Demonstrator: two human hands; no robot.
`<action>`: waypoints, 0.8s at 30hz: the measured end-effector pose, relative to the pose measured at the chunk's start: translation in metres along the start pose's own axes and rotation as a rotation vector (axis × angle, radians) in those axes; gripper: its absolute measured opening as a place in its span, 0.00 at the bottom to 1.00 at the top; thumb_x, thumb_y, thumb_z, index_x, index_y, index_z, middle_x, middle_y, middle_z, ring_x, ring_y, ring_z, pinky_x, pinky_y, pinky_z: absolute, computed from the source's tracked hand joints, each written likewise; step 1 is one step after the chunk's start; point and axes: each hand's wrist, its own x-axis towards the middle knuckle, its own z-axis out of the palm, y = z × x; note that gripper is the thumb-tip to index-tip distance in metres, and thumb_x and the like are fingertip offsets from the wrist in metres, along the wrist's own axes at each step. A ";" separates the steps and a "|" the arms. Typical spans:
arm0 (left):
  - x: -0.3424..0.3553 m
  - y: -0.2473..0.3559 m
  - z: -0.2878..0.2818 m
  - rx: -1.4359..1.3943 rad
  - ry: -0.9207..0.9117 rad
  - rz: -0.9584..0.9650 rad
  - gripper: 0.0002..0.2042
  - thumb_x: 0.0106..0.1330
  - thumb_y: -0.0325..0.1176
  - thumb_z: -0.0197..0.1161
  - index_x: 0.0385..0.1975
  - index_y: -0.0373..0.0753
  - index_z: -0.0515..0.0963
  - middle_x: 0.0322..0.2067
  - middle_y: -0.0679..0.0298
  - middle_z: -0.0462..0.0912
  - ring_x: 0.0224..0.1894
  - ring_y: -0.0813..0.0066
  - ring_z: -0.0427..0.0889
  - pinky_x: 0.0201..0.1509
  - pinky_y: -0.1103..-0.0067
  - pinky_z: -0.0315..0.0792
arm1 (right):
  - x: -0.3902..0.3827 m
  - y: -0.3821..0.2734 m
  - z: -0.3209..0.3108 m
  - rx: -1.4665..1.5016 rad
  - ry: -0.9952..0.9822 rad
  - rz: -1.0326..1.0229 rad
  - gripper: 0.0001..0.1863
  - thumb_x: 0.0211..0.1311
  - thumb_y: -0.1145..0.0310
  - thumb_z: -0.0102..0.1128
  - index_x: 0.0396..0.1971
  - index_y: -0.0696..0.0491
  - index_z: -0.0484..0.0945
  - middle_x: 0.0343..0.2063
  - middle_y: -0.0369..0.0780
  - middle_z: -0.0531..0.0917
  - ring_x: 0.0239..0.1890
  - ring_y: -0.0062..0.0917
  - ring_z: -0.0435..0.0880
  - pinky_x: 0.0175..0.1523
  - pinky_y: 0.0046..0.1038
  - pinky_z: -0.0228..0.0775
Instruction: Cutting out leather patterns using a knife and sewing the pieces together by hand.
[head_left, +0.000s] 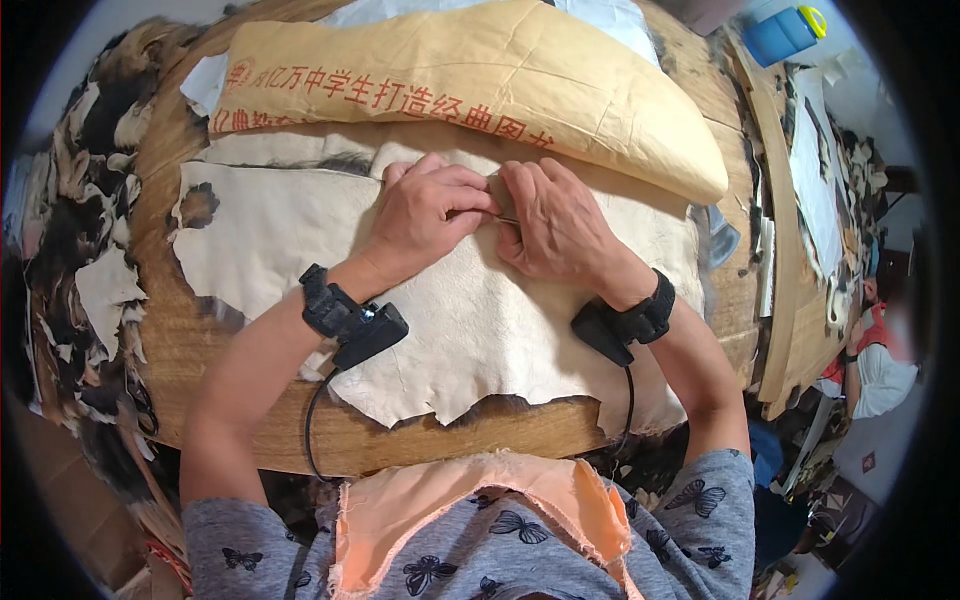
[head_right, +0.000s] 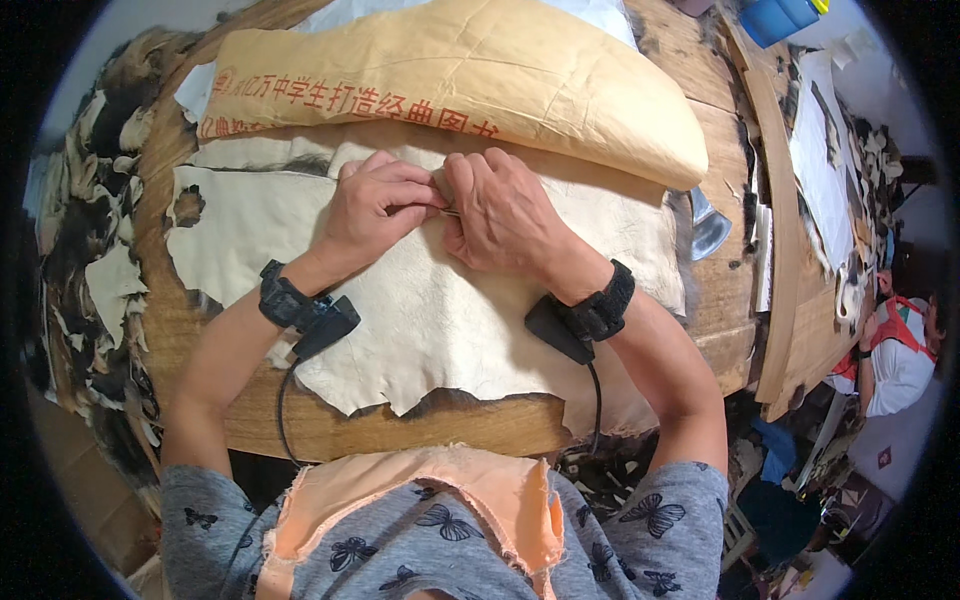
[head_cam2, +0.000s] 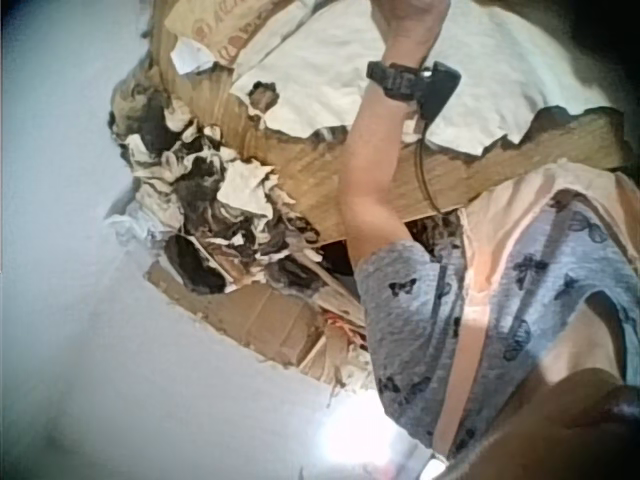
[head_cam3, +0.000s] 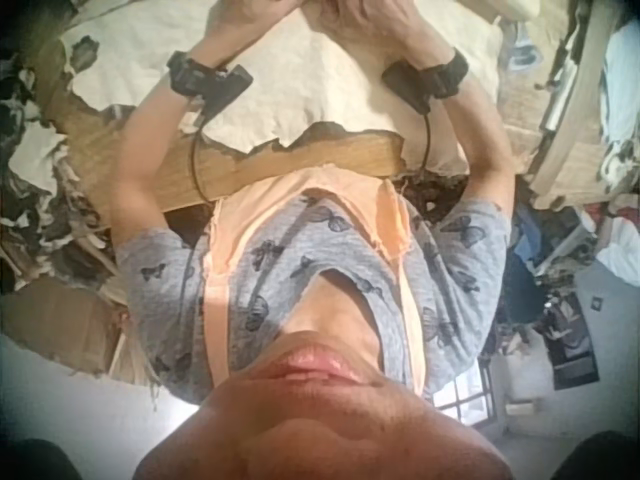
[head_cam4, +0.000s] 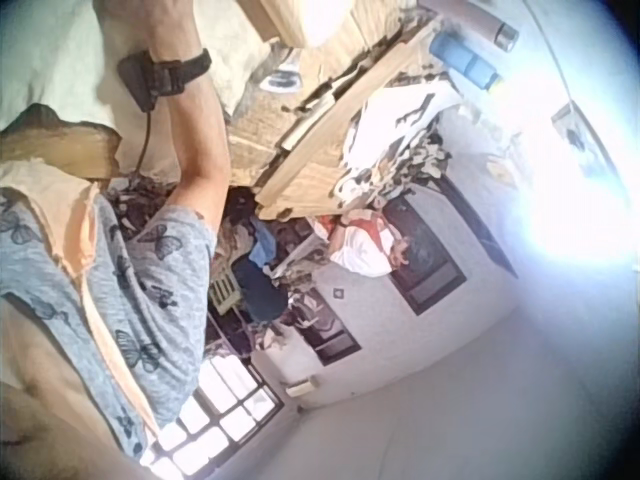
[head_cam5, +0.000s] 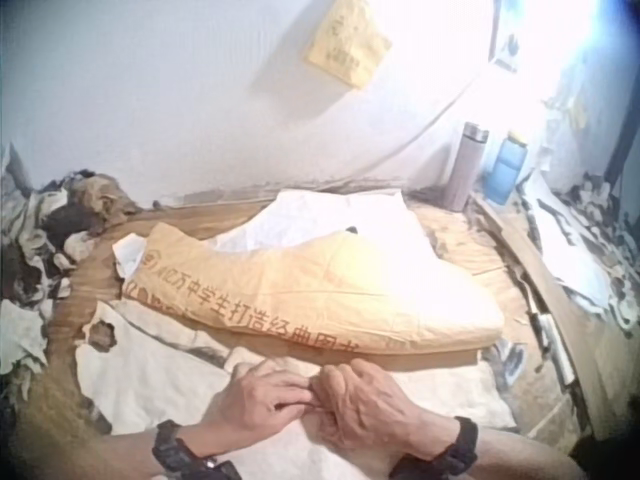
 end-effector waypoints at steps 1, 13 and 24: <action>0.000 -0.001 0.000 0.000 -0.005 -0.005 0.06 0.49 0.28 0.62 0.26 0.44 0.82 0.34 0.72 0.80 0.39 0.75 0.74 0.45 0.75 0.59 | 0.000 0.001 0.002 0.054 -0.017 -0.011 0.12 0.40 0.68 0.55 0.27 0.56 0.67 0.21 0.42 0.70 0.24 0.33 0.69 0.33 0.30 0.62; 0.002 -0.006 -0.002 -0.079 -0.029 -0.040 0.06 0.50 0.28 0.60 0.29 0.41 0.81 0.34 0.68 0.80 0.41 0.70 0.74 0.47 0.74 0.64 | -0.005 -0.018 -0.021 -0.218 -0.120 -0.210 0.14 0.45 0.71 0.55 0.36 0.52 0.72 0.28 0.36 0.72 0.31 0.27 0.71 0.38 0.29 0.62; 0.003 0.001 -0.004 -0.010 -0.117 -0.064 0.08 0.53 0.33 0.57 0.31 0.49 0.82 0.34 0.73 0.77 0.42 0.74 0.71 0.49 0.73 0.57 | -0.003 -0.026 -0.036 0.320 0.192 0.124 0.14 0.48 0.83 0.54 0.37 0.54 0.74 0.27 0.40 0.78 0.28 0.26 0.79 0.28 0.24 0.69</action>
